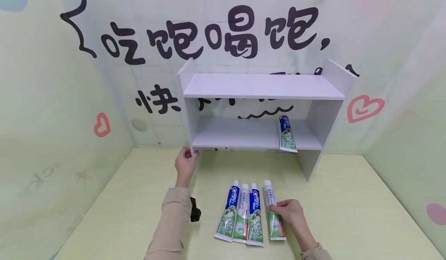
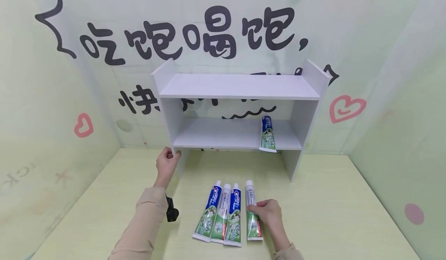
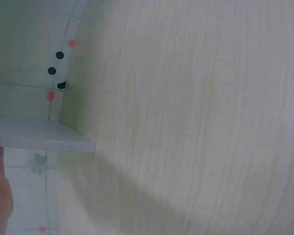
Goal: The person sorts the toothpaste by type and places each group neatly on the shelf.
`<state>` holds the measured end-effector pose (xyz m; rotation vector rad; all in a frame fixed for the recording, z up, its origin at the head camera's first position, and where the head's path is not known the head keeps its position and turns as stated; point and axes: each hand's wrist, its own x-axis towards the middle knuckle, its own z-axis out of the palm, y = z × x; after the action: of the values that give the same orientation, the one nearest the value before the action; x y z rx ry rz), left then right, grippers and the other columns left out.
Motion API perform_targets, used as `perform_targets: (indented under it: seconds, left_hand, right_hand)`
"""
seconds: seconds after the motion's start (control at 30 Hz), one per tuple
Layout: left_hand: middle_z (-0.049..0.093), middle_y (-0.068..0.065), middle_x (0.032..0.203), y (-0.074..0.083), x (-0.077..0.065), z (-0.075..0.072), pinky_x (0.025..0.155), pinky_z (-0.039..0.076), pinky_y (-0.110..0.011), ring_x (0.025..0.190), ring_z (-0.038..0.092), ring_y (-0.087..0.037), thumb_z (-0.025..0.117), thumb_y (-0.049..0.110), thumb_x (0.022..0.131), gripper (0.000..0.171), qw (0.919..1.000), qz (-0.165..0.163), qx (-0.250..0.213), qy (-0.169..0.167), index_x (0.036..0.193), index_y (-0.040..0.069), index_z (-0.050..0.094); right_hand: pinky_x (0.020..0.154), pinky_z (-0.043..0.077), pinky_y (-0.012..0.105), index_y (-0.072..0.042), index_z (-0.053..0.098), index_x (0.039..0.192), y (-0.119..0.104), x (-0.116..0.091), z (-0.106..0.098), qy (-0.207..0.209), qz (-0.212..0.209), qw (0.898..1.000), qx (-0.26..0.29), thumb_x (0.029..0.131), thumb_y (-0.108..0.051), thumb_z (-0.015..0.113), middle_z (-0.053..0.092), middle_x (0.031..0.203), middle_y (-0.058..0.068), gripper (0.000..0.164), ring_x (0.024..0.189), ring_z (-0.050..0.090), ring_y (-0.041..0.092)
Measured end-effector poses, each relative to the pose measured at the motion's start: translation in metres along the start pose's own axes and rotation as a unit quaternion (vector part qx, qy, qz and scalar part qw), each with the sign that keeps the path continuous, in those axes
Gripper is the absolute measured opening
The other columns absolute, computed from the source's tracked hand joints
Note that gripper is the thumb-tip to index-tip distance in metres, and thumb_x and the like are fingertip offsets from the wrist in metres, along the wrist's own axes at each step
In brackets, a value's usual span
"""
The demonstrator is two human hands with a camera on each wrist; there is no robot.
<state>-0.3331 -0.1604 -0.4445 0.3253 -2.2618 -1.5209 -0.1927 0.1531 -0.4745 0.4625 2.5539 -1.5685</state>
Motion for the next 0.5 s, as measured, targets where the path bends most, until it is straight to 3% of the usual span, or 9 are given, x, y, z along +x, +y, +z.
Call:
perform_targets:
  seconds: [0.2,0.5]
  left_hand:
    - [0.066,-0.015,0.097,-0.003,0.002,0.000,0.073,0.046,-0.032,0.089,0.062,-0.025,0.062,0.021,0.080,0.021,0.9999,-0.013,-0.005,-0.006,0.094,0.006,0.058]
    - [0.066,-0.016,0.096,-0.002,0.000,0.000,0.072,0.048,-0.031,0.088,0.062,-0.024,0.062,0.021,0.080,0.020,0.9999,-0.008,-0.007,-0.006,0.092,0.005,0.058]
  right_hand:
    - [0.057,0.050,0.027,0.012,0.061,0.092,-0.006,0.006,-0.007,0.010,0.001,1.000,0.000,0.067,-0.020,0.075,0.064,0.083,0.021,0.043,0.063,0.058,0.016]
    - [0.055,0.049,0.025,0.014,0.060,0.093,-0.011,0.013,-0.017,0.018,0.000,1.000,0.007,0.068,-0.020,0.075,0.064,0.083,0.022,0.045,0.061,0.057,0.015]
